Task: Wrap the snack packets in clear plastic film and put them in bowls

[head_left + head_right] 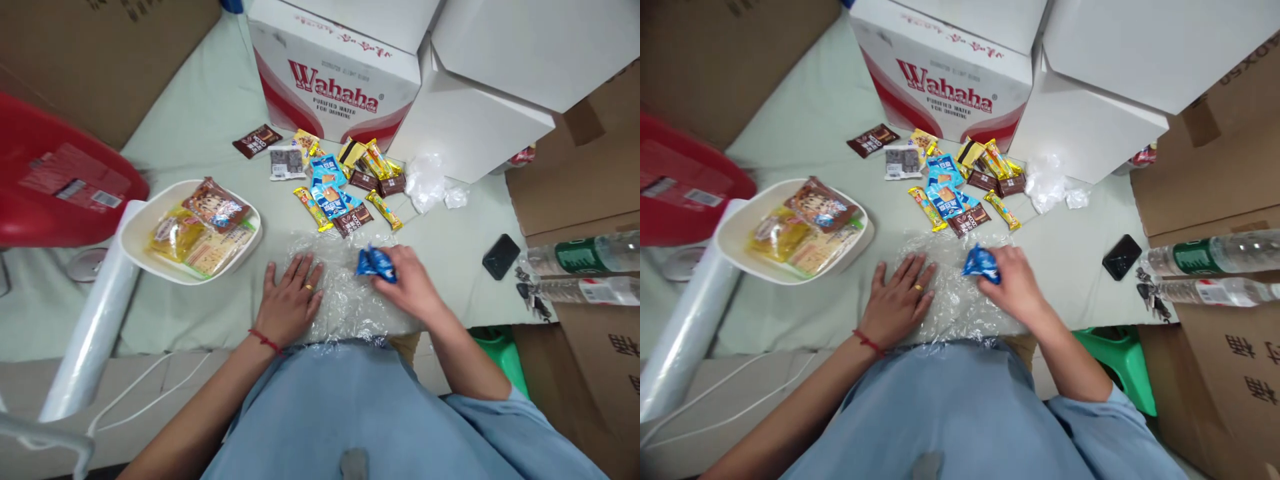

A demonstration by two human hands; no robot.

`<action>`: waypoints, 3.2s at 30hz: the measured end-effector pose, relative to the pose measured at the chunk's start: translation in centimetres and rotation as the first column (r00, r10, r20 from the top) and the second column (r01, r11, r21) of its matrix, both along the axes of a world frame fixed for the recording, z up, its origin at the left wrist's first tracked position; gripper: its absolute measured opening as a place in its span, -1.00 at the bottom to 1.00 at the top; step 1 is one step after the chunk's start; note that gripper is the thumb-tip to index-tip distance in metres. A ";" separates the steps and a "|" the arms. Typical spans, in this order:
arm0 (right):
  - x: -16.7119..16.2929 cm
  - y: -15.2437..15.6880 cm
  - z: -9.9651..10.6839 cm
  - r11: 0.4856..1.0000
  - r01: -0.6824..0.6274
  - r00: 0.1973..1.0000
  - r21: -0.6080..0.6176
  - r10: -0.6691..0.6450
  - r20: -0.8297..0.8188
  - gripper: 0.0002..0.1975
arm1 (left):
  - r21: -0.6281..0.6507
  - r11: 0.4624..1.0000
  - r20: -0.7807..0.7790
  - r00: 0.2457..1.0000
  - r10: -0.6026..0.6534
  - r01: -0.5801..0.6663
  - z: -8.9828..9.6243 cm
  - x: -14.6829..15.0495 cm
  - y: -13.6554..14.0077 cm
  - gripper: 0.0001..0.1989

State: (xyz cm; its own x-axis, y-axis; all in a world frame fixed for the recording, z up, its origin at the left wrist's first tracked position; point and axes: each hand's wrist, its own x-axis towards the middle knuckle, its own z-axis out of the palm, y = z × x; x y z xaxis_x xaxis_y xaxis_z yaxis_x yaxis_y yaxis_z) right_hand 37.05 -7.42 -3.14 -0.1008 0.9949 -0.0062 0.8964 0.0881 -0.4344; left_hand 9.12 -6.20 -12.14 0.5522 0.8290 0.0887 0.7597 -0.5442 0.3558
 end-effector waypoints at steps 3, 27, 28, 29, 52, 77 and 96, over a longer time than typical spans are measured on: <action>-4.4 -0.5 -1.7 0.993 -0.089 0.983 -0.078 0.100 0.156 -0.55 | 0.014 1.000 0.003 1.000 -0.004 0.004 -0.1 0.0 0.0 -0.41; -4.4 -0.7 -2.5 0.960 -0.260 0.954 -0.098 0.271 0.124 -0.37 | 0.012 1.000 0.010 1.000 0.004 -0.004 -0.3 0.0 -0.1 -0.46; -4.3 -0.5 -2.2 0.955 -0.283 0.950 -0.088 0.292 0.110 -0.37 | 0.011 1.000 0.016 1.000 0.004 -0.004 -0.3 0.0 -0.1 -0.45; -4.2 -0.4 -2.1 0.948 -0.309 0.943 -0.081 0.317 0.102 -0.38 | 0.012 1.000 0.019 1.000 0.004 -0.004 -0.3 0.0 -0.1 -0.45; 3.5 -9.2 -4.0 0.825 -0.517 0.828 0.229 0.550 -0.111 -0.59 | 0.017 0.871 0.282 0.833 -0.476 0.491 3.0 -7.6 -0.3 -0.38; 5.0 -2.8 -5.1 0.948 0.240 0.909 -0.207 -0.295 -0.296 -0.49 | -0.227 0.962 0.419 0.876 0.238 -0.153 1.1 -2.4 2.8 -0.60; 5.7 -1.4 -4.8 0.941 0.085 0.796 -0.329 -0.263 -0.546 -0.66 | -0.335 0.842 0.365 0.765 0.531 -0.424 0.4 -2.4 1.8 -0.71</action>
State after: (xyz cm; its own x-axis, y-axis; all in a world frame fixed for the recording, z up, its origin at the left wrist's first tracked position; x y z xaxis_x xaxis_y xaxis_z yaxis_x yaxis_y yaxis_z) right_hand 42.76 -8.81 -7.90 0.0010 0.9610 -0.2767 0.4600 -0.2461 -0.8531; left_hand 6.74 -4.41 -11.71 0.0282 0.9996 0.0009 0.6391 -0.0187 0.7689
